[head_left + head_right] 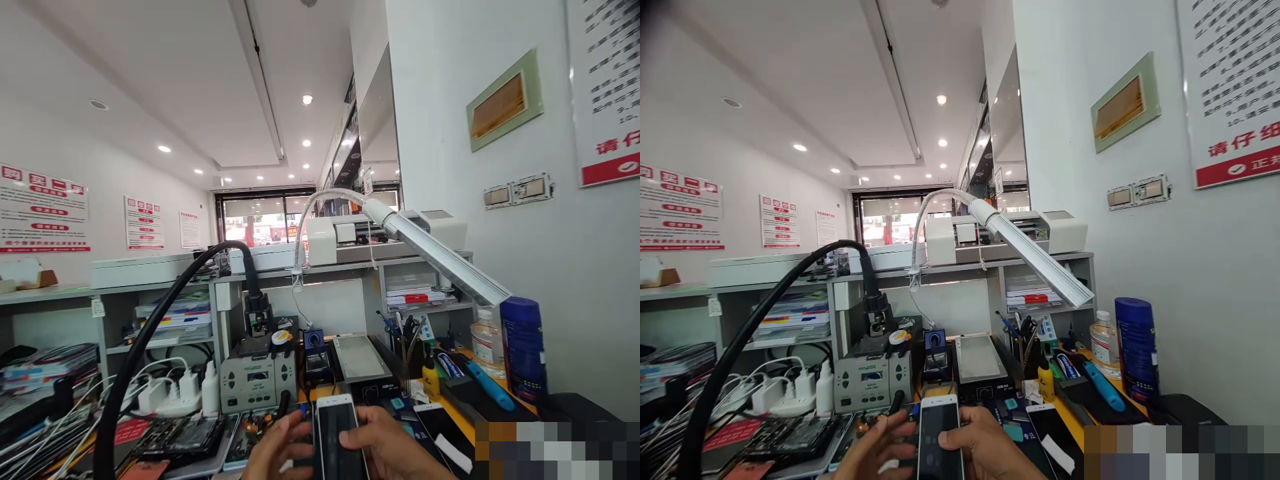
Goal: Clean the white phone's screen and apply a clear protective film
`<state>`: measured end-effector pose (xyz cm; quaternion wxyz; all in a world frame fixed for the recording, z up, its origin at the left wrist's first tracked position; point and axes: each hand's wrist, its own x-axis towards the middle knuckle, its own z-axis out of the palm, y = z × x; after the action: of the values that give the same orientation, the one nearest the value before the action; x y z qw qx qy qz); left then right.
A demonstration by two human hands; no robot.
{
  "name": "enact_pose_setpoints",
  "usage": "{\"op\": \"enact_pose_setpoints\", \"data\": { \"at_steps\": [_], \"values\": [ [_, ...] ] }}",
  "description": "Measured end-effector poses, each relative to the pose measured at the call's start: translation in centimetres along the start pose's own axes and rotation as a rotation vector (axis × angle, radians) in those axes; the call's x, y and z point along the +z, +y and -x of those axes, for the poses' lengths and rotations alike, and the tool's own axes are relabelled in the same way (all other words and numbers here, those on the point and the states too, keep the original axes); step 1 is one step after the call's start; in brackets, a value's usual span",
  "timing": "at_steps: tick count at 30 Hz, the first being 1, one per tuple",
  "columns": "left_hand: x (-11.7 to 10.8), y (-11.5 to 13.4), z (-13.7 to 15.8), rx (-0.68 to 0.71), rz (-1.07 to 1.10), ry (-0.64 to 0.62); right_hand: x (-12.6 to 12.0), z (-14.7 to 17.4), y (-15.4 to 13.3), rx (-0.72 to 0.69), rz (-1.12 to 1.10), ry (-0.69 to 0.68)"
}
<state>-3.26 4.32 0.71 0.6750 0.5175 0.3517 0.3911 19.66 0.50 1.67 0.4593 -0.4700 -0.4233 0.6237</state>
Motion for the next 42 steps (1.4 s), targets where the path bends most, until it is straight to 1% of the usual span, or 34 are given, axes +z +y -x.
{"op": "enact_pose_setpoints", "data": {
  "at_steps": [1,2,3,5,7,9,10,12,15,19,23,29,34,42],
  "values": [
    [0.4,-0.4,-0.1,-0.103,0.151,-0.073,0.3,0.2,0.0,0.003,-0.032,0.005],
    [0.9,-0.9,-0.3,-0.182,0.255,-0.17,0.7,0.4,0.0,0.001,-0.058,0.007],
    [1.5,-1.4,-0.5,-0.223,0.334,-0.256,1.0,0.6,0.1,-0.007,-0.078,0.007],
    [2.7,-2.6,-1.1,-0.246,0.454,-0.376,1.6,1.1,0.2,-0.041,-0.101,0.009],
    [4.0,-3.6,-1.4,-0.252,0.536,-0.411,2.0,1.6,0.3,-0.09,-0.105,0.017],
    [5.0,-4.1,-1.5,-0.308,0.568,-0.388,2.2,2.0,0.3,-0.146,-0.087,0.031],
    [5.4,-4.2,-1.3,-0.347,0.579,-0.379,2.2,2.1,0.3,-0.171,-0.066,0.038],
    [5.9,-4.0,-1.0,-0.382,0.568,-0.382,2.2,2.3,0.2,-0.214,-0.003,0.051],
    [6.0,-3.6,-0.3,-0.391,0.593,-0.398,2.0,2.3,0.0,-0.259,0.106,0.065],
    [5.8,-3.4,0.2,-0.353,0.642,-0.377,1.3,2.0,-0.2,-0.292,0.194,0.116],
    [5.9,-2.8,0.8,-0.346,0.661,-0.309,0.4,2.1,-0.9,-0.299,0.245,0.197],
    [6.5,-1.8,1.6,-0.322,0.637,-0.235,-0.1,2.3,-1.9,-0.293,0.27,0.244],
    [6.6,-1.7,1.9,-0.358,0.614,-0.232,-0.4,2.0,-1.8,-0.294,0.277,0.243],
    [6.3,-1.9,1.8,-0.357,0.619,-0.285,-0.6,1.8,-2.1,-0.292,0.293,0.227]
  ]
}}
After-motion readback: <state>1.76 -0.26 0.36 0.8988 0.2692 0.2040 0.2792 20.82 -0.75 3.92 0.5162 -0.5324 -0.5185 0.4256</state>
